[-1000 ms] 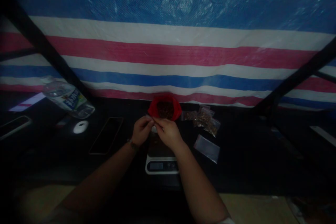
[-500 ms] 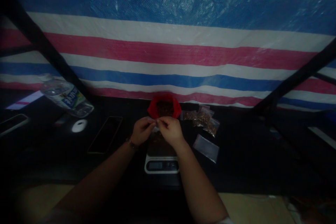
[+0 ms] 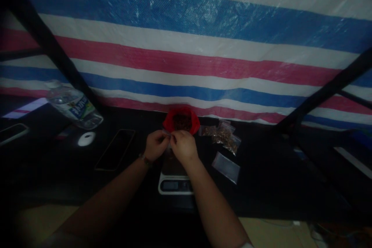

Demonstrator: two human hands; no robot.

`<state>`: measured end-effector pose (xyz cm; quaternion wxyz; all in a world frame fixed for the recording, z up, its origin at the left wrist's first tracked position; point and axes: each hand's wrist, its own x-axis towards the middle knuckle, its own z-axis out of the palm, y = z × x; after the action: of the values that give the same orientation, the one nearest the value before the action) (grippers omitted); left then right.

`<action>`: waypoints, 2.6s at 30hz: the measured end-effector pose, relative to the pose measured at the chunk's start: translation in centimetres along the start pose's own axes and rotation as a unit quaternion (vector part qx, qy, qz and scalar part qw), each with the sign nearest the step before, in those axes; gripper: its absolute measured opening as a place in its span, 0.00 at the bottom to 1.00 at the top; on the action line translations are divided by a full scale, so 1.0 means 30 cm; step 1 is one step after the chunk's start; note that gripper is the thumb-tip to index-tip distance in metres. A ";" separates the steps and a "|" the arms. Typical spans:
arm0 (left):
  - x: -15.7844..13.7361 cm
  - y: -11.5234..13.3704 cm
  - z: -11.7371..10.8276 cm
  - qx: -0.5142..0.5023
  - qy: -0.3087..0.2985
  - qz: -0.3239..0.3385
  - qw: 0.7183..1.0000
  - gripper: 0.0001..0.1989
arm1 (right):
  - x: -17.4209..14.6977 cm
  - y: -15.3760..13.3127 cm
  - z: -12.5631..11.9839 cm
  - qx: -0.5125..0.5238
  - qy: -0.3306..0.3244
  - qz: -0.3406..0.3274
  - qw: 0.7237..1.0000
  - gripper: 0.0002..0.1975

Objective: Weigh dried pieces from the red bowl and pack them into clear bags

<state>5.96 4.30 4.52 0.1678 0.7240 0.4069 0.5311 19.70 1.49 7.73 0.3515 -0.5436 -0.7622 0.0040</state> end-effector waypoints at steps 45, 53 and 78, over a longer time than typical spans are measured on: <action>0.040 -0.050 -0.075 0.165 -0.115 0.109 0.973 0.34 | 0.147 0.007 -0.007 0.062 -0.226 -0.012 0.972 0.07; 0.045 -0.113 -0.074 0.109 -0.101 0.065 0.987 0.27 | 0.209 0.062 -0.001 0.126 -0.189 -0.082 0.970 0.05; 0.038 -0.207 -0.044 0.053 -0.059 -0.050 0.996 0.26 | 0.454 0.305 0.257 -0.213 -0.335 -0.002 0.918 0.16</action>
<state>2.33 8.72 1.54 0.1794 0.7407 0.4595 0.4561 20.88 19.45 5.62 -0.0489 -0.5708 -0.8193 0.0226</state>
